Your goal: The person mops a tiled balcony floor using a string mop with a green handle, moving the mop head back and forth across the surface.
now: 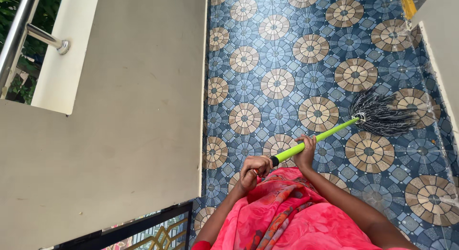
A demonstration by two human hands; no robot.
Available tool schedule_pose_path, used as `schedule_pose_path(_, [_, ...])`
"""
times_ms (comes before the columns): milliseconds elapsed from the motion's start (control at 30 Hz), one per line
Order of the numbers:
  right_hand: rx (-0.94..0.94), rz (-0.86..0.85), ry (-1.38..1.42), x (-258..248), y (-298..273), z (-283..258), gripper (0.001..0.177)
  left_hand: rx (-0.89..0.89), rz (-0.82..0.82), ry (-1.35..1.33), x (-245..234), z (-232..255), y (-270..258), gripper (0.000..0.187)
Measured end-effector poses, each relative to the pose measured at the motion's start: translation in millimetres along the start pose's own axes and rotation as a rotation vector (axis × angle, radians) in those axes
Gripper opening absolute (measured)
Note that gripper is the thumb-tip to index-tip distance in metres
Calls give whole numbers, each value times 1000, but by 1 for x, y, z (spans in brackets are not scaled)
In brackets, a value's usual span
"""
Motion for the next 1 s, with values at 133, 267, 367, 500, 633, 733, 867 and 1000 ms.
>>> schedule_pose_path(133, [-69,-45,95,28,-11,-39,28,0,93,30,-7,43,-29,59])
schedule_pose_path(267, [-188,-187,197,64,-16,-80,29,61,274,64,-14,73,-65,53])
schedule_pose_path(367, [-259,-341,273,106,-10,-100,28,59,439,100,-17,78,-88,47])
schedule_pose_path(500, [-336,-547,399,165,-2,-131,24,38,665,228,-27,86,-110,45])
schedule_pose_path(633, [-450,-708,408,213,-7,-187,23,53,845,280,-41,101,-139,43])
schedule_pose_path(733, [-365,-944,372,228,-21,-234,16,97,921,264,-59,119,-167,41])
schedule_pose_path(867, [-564,-1075,252,204,-33,-304,26,244,950,241,-78,157,-211,41])
schedule_pose_path(1000, [-596,-1050,125,187,-35,-331,24,348,911,146,-97,180,-226,40])
Point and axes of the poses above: each hand's wrist, its own y-axis towards the middle knuckle, its own x-axis out of the palm, z = x × y, the point moved 8 cm from there along y, towards the middle knuckle, and after that the axes turned 13 degrees about -x, right-handed, at the moved point
